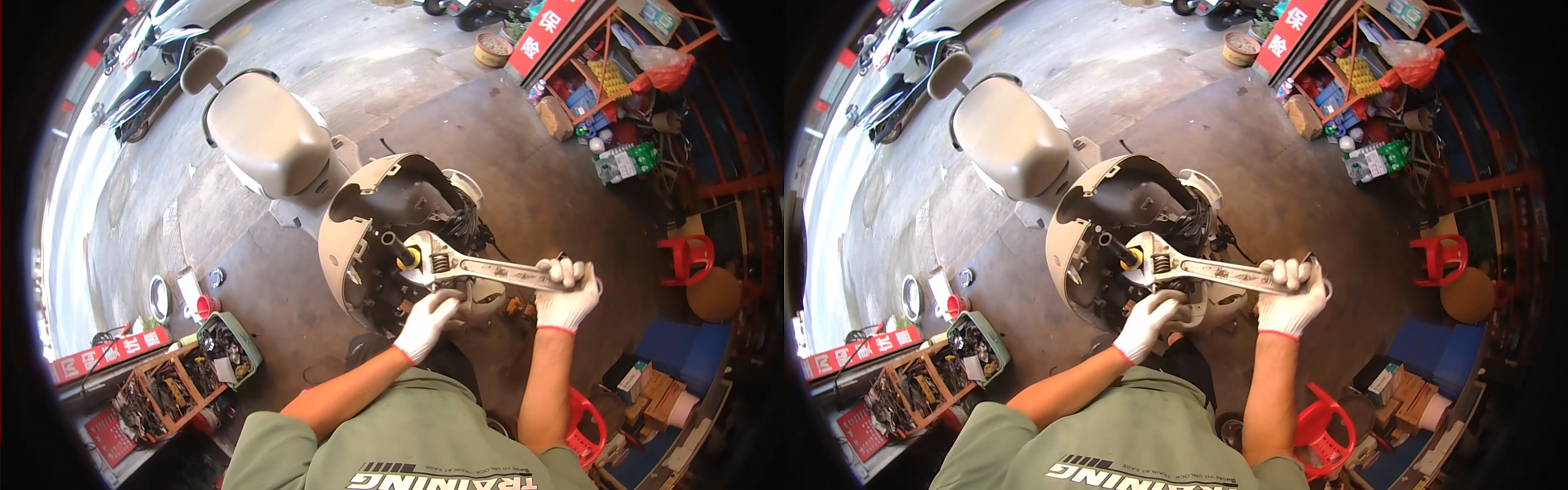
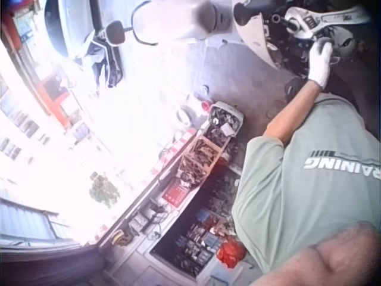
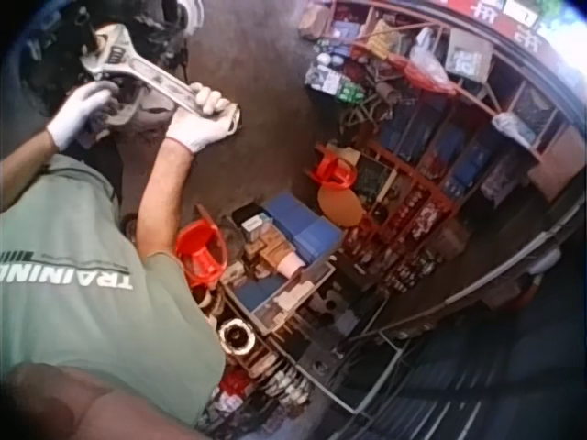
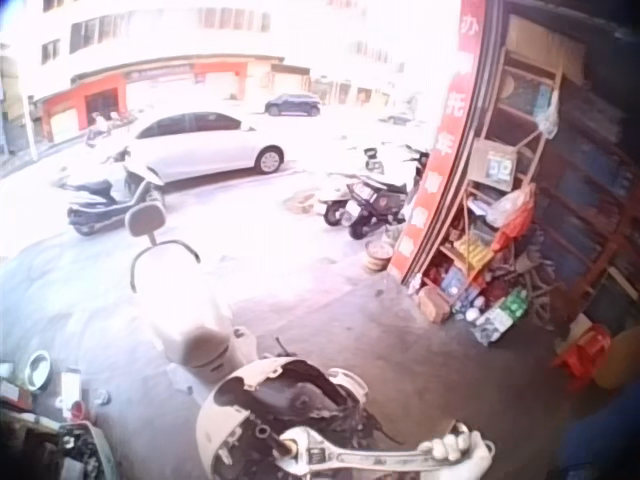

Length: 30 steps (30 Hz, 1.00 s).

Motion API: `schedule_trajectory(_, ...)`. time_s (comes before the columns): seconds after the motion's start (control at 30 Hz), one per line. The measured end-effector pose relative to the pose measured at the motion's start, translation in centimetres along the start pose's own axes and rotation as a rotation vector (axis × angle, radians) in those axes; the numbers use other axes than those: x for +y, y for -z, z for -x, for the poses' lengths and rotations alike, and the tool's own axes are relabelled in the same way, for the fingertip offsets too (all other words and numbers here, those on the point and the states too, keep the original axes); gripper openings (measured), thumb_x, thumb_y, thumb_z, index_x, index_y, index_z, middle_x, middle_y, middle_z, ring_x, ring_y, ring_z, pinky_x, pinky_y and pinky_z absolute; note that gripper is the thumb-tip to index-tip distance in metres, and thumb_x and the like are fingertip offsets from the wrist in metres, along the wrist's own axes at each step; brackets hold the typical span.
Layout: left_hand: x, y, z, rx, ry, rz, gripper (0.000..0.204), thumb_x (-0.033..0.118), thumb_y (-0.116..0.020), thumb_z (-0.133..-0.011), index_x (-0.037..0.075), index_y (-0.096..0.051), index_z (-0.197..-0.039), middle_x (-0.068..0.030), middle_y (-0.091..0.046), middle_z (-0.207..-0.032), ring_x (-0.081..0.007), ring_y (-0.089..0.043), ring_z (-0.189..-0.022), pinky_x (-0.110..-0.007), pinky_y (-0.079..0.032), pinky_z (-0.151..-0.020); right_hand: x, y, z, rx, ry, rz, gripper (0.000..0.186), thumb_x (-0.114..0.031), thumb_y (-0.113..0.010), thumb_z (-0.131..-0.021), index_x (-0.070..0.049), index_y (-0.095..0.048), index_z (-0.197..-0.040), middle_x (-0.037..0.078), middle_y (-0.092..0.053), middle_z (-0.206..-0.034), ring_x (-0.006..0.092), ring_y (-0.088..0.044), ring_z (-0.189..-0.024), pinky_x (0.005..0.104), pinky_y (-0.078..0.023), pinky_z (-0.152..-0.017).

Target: The person moves wiring and components inside the front panel of a motorcycle by hand and uses an adjustable wrench to turn a bolt.

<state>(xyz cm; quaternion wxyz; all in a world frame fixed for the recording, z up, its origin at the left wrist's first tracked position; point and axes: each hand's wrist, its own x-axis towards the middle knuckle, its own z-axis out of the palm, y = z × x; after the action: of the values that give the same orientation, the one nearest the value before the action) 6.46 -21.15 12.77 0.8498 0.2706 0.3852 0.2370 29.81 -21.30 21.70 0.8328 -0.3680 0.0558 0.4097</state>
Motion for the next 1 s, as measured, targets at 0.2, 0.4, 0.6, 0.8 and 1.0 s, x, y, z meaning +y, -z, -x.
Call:
schedule_trajectory(0.2,-0.5,5.5,4.2,0.294,-0.211,-0.179,0.025,0.017,-0.053,-0.103,-0.002,-0.059,-0.118,-0.0124,-0.071,-0.101,-0.0172,-0.068,-0.092,-0.03,-0.054,-0.082,1.5,-4.5,-9.2,-0.042,-0.238,0.085,0.042,-0.031,-0.04,-0.103,-0.015,-0.038,-0.064,-0.002,-0.027,-0.053,0.0155,-0.027,-0.048,0.0352,-0.038,-0.059)
schedule_trajectory(0.4,-2.0,5.3,6.4,0.567,-0.379,-0.37,0.019,0.0,-0.053,-0.099,-0.001,-0.06,-0.117,-0.0077,-0.066,-0.103,-0.0127,-0.062,-0.091,-0.028,-0.052,-0.085,6.4,-9.1,-17.7,-0.15,-0.509,0.186,0.038,-0.028,-0.044,-0.101,-0.015,-0.038,-0.065,-0.004,-0.026,-0.052,0.0139,-0.024,-0.046,0.0322,-0.034,-0.055)
schedule_trajectory(0.6,-0.7,3.7,5.4,0.715,-0.617,-0.725,0.026,-0.004,-0.058,-0.092,0.0,-0.061,-0.117,-0.0095,-0.065,-0.108,-0.0171,-0.063,-0.095,-0.03,-0.051,-0.088,13.7,-15.0,-22.6,-0.266,-0.74,0.307,0.032,-0.024,-0.051,-0.097,-0.012,-0.044,-0.068,-0.003,-0.035,-0.051,0.0162,-0.034,-0.044,0.0362,-0.038,-0.054)
schedule_trajectory(0.8,1.3,3.4,3.8,0.834,-0.703,-0.919,0.034,0.002,-0.062,-0.089,0.001,-0.062,-0.123,-0.0147,-0.064,-0.116,-0.0268,-0.064,-0.106,-0.034,-0.05,-0.095,15.2,-12.4,-22.1,-0.325,-0.652,0.25,0.03,-0.031,-0.054,-0.102,-0.006,-0.06,-0.086,0.004,-0.052,-0.064,0.0221,-0.054,-0.059,0.0401,-0.047,-0.066)
schedule_trajectory(1.0,1.7,3.7,2.3,0.783,-0.645,-0.944,0.037,0.01,-0.064,-0.09,0.003,-0.06,-0.126,-0.017,-0.064,-0.121,-0.0323,-0.063,-0.112,-0.038,-0.049,-0.099,14.1,-13.5,-22.1,-0.483,-0.843,0.053,0.038,-0.037,-0.053,-0.104,-0.006,-0.058,-0.084,-0.002,-0.039,-0.06,0.0142,-0.034,-0.053,0.0314,-0.036,-0.059)
